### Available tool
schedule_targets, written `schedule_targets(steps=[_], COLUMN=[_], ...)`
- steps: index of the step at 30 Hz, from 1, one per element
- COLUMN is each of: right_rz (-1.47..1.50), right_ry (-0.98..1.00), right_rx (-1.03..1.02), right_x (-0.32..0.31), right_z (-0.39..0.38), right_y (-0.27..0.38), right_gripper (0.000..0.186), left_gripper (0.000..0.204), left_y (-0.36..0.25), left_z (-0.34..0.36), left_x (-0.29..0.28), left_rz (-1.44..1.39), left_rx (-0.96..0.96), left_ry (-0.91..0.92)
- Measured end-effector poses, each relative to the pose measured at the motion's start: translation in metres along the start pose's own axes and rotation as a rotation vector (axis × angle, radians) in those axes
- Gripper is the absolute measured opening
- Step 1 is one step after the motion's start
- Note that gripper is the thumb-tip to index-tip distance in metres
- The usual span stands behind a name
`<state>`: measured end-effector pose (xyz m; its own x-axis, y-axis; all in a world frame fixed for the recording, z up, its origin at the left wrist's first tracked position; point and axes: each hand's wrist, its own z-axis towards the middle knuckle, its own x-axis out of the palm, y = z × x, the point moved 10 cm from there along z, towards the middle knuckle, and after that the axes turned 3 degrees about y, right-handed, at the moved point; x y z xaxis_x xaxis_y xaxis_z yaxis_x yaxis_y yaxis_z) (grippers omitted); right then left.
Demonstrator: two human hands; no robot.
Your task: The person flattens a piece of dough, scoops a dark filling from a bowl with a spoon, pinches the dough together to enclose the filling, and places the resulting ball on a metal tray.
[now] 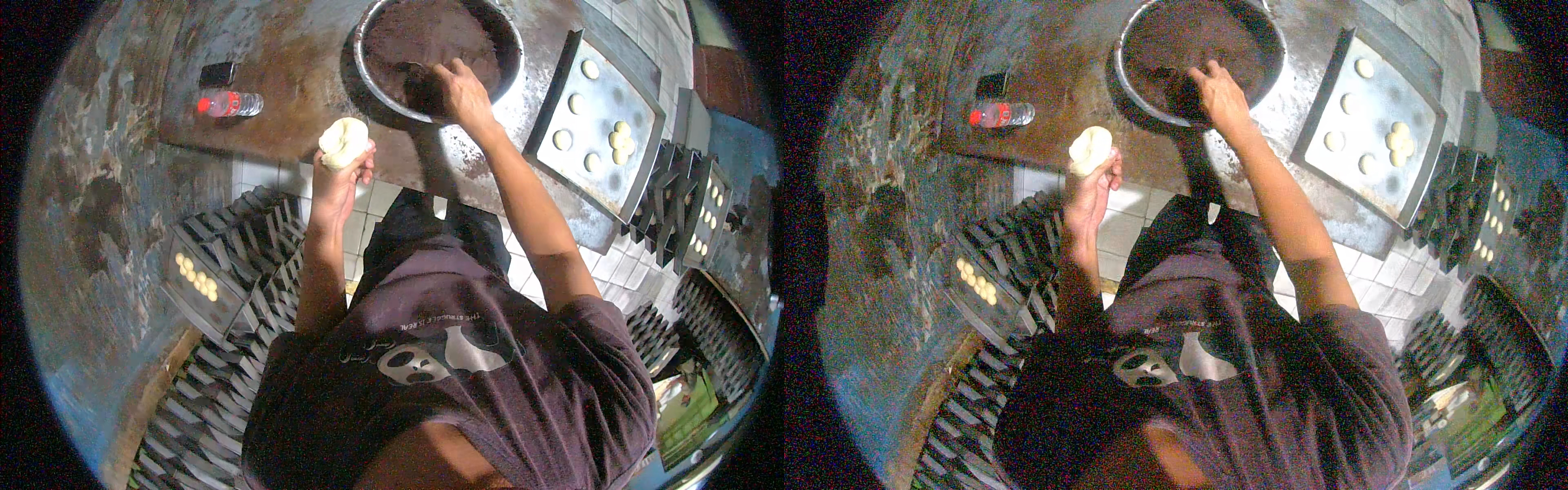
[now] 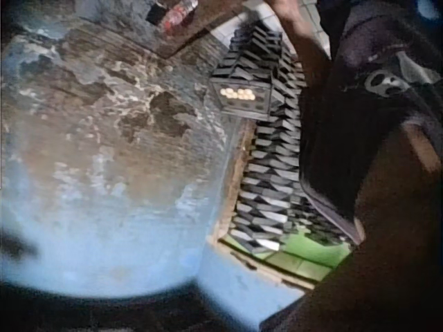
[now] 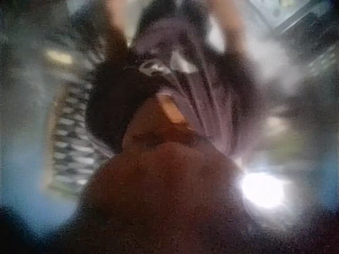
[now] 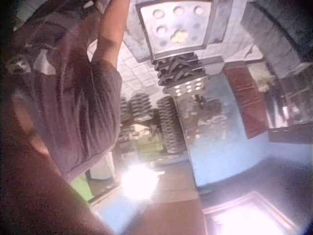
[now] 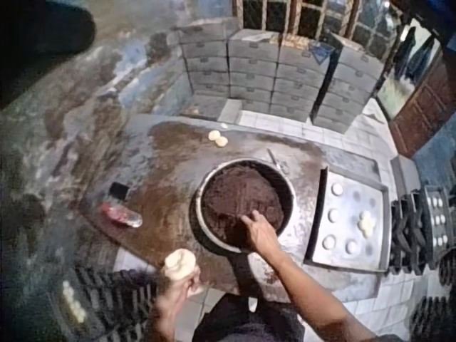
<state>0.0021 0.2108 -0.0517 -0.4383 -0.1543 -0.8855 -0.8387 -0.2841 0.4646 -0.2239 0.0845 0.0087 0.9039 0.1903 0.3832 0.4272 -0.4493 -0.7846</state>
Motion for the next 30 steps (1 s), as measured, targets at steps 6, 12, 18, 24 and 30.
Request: schedule_targets(steps=[6, 12, 18, 24, 30], right_rz=[-0.061, 0.011, 0.643, 0.612, 0.270], right_ry=[0.130, 0.247, 0.553, 0.151, -0.137], right_rx=[-0.033, -0.019, 0.138, -0.145, -0.189], right_x=[0.051, 0.074, 0.051, -0.091, -0.097], right_z=[-0.006, -0.008, -0.004, -0.038, -0.083], right_y=[-0.012, -0.020, -0.017, 0.090, 0.112], right_gripper=[0.041, 0.041, 0.032, 0.026, 0.056], left_gripper=[0.024, 0.032, 0.039, 0.049, 0.041], left_y=[-0.001, -0.007, -0.019, -0.042, -0.052], left_z=[-0.008, 0.000, 0.021, 0.031, 0.038], left_x=[-0.023, -0.030, -0.020, 0.016, 0.051], left_rz=[0.067, 0.325, 0.515, 0.870, 0.833], left_rx=[0.051, 0.040, 0.218, 0.446, 0.452], left_ry=[-0.079, -0.113, -0.073, -0.060, 0.034])
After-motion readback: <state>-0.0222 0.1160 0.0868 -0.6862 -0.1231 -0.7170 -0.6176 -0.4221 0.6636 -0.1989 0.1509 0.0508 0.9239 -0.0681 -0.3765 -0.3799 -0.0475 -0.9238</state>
